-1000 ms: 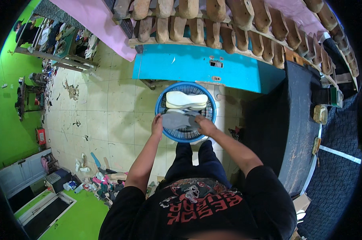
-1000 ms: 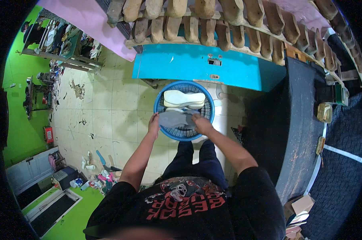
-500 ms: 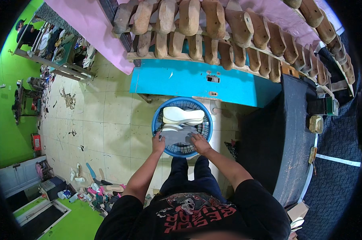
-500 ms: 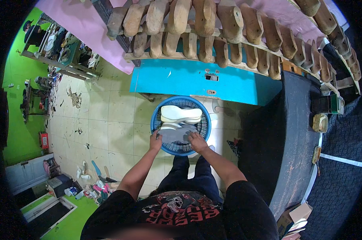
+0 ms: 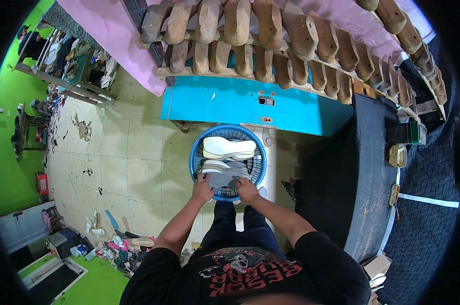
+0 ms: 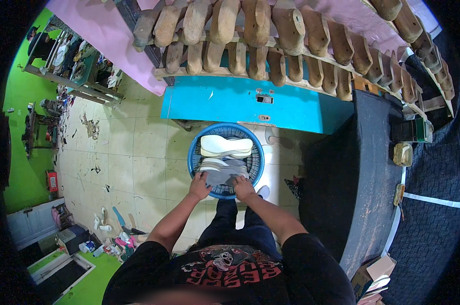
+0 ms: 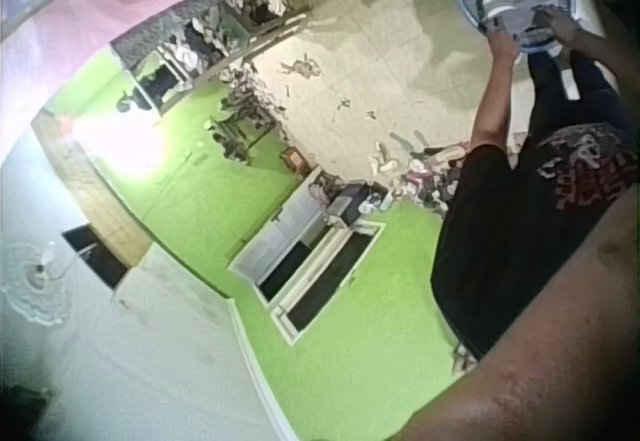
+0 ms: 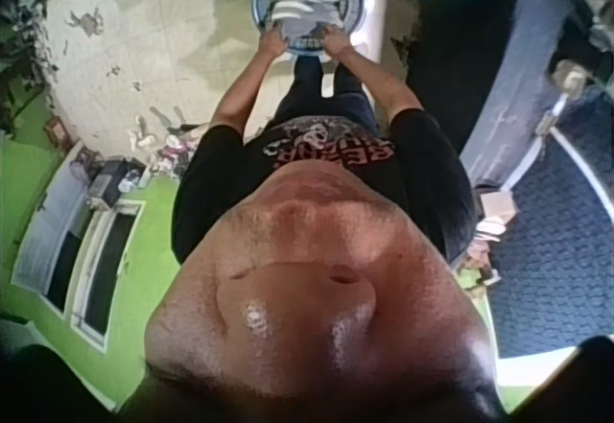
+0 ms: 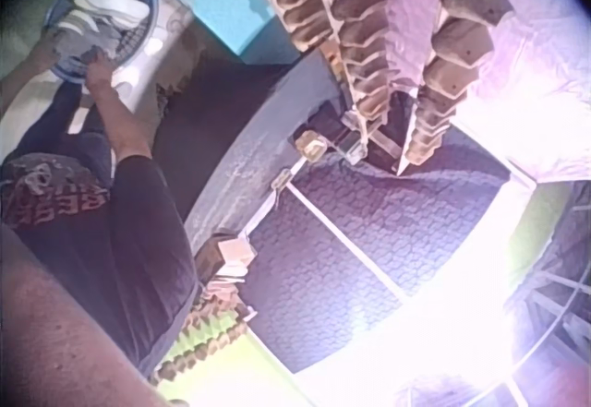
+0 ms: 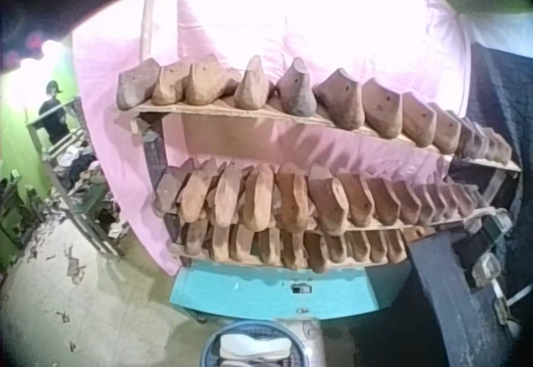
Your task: The person applies glue onto shoe insoles using a brush, places the insoles into a basket on the floor, takes more insoles from a cardboard box, and brushes glue onto another insole.
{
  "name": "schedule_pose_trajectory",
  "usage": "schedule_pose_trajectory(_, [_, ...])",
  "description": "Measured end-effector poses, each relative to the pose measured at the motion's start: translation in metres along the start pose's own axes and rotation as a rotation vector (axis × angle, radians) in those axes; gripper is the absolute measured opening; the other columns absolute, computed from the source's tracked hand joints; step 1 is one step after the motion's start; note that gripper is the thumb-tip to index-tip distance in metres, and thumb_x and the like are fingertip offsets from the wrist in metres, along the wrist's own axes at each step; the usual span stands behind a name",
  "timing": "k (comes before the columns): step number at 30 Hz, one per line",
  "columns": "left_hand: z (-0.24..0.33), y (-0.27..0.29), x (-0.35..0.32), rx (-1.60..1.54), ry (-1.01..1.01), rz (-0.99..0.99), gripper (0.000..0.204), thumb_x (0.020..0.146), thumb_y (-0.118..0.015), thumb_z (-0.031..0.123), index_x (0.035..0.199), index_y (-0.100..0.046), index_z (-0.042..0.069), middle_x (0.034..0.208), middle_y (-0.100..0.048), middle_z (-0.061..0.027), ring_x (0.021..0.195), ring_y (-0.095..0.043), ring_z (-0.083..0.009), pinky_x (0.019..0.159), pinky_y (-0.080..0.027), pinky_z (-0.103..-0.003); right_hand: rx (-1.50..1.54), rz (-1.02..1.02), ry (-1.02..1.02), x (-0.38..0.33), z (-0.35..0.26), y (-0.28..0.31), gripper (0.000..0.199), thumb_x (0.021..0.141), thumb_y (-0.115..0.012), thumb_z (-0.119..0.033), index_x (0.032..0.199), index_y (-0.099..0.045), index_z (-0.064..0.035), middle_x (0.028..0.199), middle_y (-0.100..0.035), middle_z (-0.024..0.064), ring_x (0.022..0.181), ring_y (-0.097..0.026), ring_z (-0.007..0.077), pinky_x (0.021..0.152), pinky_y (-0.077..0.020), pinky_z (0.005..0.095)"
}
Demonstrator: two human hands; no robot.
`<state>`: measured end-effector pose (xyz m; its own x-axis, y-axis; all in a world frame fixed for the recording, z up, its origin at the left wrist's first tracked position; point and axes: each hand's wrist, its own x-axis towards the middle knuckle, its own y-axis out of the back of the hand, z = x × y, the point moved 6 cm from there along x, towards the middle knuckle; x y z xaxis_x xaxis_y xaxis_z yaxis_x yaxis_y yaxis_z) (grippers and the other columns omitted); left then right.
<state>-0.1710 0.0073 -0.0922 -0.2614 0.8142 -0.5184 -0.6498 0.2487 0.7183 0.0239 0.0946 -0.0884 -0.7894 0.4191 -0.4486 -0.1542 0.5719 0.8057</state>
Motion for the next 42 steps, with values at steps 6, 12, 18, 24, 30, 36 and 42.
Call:
schedule_pose_trajectory(6, [0.021, 0.004, -0.004, 0.109, -0.039, 0.101, 0.09, 0.073, -0.083, 0.022, 0.151, -0.041, 0.013, 0.137, -0.041, -0.0172, 0.131, -0.043, -0.0377, 0.11, -0.042, -0.045, 0.04, 0.122, -0.022, 0.01, 0.019, 0.013, 0.05, 0.083, -0.058, -0.005, 0.133, -0.056, -0.003, 0.125, -0.056, 0.0129, 0.12, -0.054, 0.0321, 0.1, -0.0504, 0.0417])
schedule_pose_trajectory(12, [0.027, -0.005, -0.005, 0.269, 0.043, 0.004, 0.096, 0.073, -0.085, 0.031, 0.155, -0.037, 0.024, 0.138, -0.038, -0.0193, 0.134, -0.038, -0.0406, 0.11, -0.038, -0.048, 0.027, 0.023, 0.016, -0.001, 0.01, 0.005, 0.041, 0.092, -0.054, -0.01, 0.133, -0.06, -0.0087, 0.126, -0.055, 0.0126, 0.123, -0.054, 0.0303, 0.096, -0.0554, 0.0435])
schedule_pose_trajectory(18, [0.028, -0.008, 0.003, 0.256, 0.069, -0.012, 0.095, 0.075, -0.084, 0.039, 0.156, -0.035, 0.035, 0.144, -0.035, -0.0215, 0.134, -0.038, -0.0408, 0.112, -0.036, -0.049, -0.038, 0.007, -0.18, 0.006, -0.004, 0.008, 0.045, 0.088, -0.059, -0.011, 0.132, -0.057, -0.0077, 0.123, -0.054, 0.0181, 0.12, -0.056, 0.0351, 0.089, -0.0584, 0.0428])
schedule_pose_trajectory(24, [0.025, -0.015, -0.001, 0.311, 0.08, -0.097, 0.095, 0.078, -0.081, 0.042, 0.157, -0.029, 0.044, 0.148, -0.032, -0.0273, 0.137, -0.035, -0.0453, 0.115, -0.032, -0.051, -0.036, -0.089, -0.206, 0.008, -0.016, 0.003, 0.048, 0.09, -0.057, -0.013, 0.137, -0.054, -0.0103, 0.131, -0.053, 0.0215, 0.124, -0.055, 0.0371, 0.09, -0.0583, 0.0433])
schedule_pose_trajectory(30, [0.031, -0.016, 0.01, 0.355, 0.105, -0.137, 0.099, 0.078, -0.08, 0.048, 0.16, -0.024, 0.043, 0.157, -0.024, -0.027, 0.142, -0.029, -0.0449, 0.117, -0.026, -0.053, -0.072, -0.09, -0.245, 0.012, -0.01, 0.007, 0.061, 0.092, -0.055, -0.014, 0.151, -0.044, -0.0197, 0.137, -0.047, 0.0212, 0.13, -0.05, 0.0365, 0.097, -0.0541, 0.0434])
schedule_pose_trajectory(36, [0.04, -0.012, 0.019, 0.455, 0.129, -0.234, 0.1, 0.081, -0.075, 0.054, 0.162, -0.017, 0.044, 0.163, -0.018, -0.0211, 0.145, -0.024, -0.043, 0.118, -0.018, -0.054, 0.007, -0.172, -0.323, 0.007, 0.002, 0.008, 0.064, 0.085, -0.063, -0.018, 0.146, -0.048, -0.012, 0.141, -0.045, 0.0205, 0.135, -0.047, 0.0382, 0.106, -0.0472, 0.0492])
schedule_pose_trajectory(42, [0.033, -0.033, 0.012, 0.574, -0.019, -0.183, 0.106, 0.082, -0.073, 0.054, 0.164, -0.016, 0.018, 0.164, -0.019, -0.0161, 0.145, -0.023, -0.0395, 0.118, -0.015, -0.055, 0.196, 0.059, -0.298, -0.047, 0.019, 0.029, 0.047, 0.081, -0.063, -0.017, 0.127, -0.061, -0.0058, 0.138, -0.053, 0.0182, 0.133, -0.048, 0.0378, 0.108, -0.0455, 0.0499])
